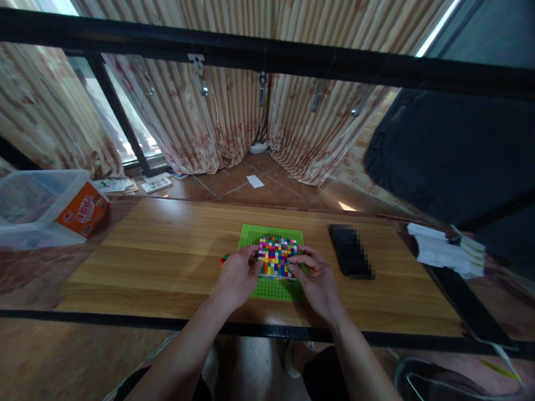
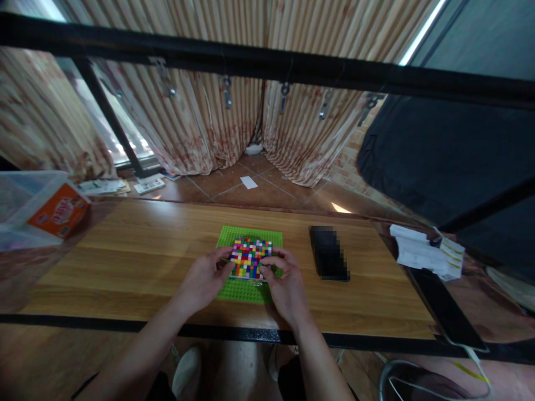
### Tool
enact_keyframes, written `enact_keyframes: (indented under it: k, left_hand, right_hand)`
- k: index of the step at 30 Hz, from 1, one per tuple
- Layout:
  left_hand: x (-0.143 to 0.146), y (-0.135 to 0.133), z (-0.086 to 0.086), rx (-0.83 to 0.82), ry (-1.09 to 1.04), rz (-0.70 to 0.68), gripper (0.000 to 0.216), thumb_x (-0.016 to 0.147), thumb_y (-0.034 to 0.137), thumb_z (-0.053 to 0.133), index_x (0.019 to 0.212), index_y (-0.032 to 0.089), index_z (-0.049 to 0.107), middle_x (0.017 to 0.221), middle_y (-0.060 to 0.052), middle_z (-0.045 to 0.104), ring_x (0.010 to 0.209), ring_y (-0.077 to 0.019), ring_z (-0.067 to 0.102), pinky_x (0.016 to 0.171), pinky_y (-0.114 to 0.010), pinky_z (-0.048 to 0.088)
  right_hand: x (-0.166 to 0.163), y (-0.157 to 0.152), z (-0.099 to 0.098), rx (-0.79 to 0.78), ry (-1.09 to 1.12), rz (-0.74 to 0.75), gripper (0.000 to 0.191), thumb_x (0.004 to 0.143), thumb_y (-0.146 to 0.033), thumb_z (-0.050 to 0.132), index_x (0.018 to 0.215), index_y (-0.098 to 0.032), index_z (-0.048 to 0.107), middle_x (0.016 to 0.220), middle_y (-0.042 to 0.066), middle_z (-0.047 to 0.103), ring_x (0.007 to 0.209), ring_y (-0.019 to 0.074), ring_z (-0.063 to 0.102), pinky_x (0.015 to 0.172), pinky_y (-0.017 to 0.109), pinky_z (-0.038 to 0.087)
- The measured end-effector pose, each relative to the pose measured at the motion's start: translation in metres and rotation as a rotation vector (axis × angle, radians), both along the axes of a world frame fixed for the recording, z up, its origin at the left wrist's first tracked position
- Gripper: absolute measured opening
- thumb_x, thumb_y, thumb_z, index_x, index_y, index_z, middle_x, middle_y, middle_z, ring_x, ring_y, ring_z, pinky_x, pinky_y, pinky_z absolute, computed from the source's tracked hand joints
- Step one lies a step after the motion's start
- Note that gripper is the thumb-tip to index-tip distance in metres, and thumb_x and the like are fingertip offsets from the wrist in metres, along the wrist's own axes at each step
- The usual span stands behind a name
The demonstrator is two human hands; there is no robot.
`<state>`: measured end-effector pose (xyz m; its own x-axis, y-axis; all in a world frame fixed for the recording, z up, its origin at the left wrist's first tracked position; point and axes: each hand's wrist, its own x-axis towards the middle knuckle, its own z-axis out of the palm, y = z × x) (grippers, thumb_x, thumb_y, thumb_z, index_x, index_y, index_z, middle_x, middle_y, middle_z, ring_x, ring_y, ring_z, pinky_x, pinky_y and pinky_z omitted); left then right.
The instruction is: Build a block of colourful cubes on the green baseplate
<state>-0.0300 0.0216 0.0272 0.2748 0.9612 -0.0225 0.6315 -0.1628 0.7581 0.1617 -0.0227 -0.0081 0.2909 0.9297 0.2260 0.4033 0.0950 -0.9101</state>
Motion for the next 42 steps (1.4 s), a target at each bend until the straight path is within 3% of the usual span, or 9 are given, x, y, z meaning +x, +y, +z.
enact_keyframes:
  k: [13,23,35,42]
  left_hand:
    - [0.001,-0.001,0.004,-0.013,0.058,0.001,0.037,0.087,0.017,0.056,0.124,0.014,0.062,0.112,-0.01,0.073,0.093,-0.0211,0.069,0.083,-0.033,0.053]
    - [0.005,-0.003,-0.001,0.048,0.092,0.028,0.035,0.086,0.016,0.056,0.121,0.014,0.064,0.108,-0.01,0.073,0.088,-0.0201,0.068,0.082,-0.033,0.053]
    - [0.004,-0.002,-0.011,0.069,0.003,0.035,0.028,0.084,0.013,0.056,0.11,0.017,0.066,0.103,-0.007,0.072,0.092,-0.0188,0.068,0.087,-0.032,0.053]
    - [0.016,-0.007,-0.012,0.037,-0.085,0.063,0.03,0.085,0.014,0.057,0.114,0.014,0.064,0.107,-0.009,0.072,0.094,-0.0178,0.068,0.086,-0.03,0.054]
  right_hand:
    - [-0.008,0.006,-0.002,-0.06,0.279,-0.062,0.014,0.063,-0.034,0.077,0.073,-0.025,0.076,0.11,0.007,0.061,0.108,0.0274,0.058,0.093,0.042,0.044]
    - [-0.012,0.009,-0.007,-0.054,0.466,-0.103,0.014,0.055,-0.027,0.08,0.068,-0.025,0.074,0.105,0.004,0.064,0.114,0.0277,0.055,0.102,0.044,0.036]
    - [-0.012,0.009,-0.014,-0.046,0.452,-0.101,0.017,0.058,-0.031,0.081,0.072,-0.023,0.073,0.104,0.005,0.068,0.113,0.0279,0.056,0.096,0.044,0.043]
    - [-0.009,0.011,-0.01,-0.066,0.567,-0.123,0.023,0.058,-0.034,0.083,0.077,-0.023,0.074,0.099,0.004,0.07,0.099,0.0237,0.062,0.087,0.04,0.047]
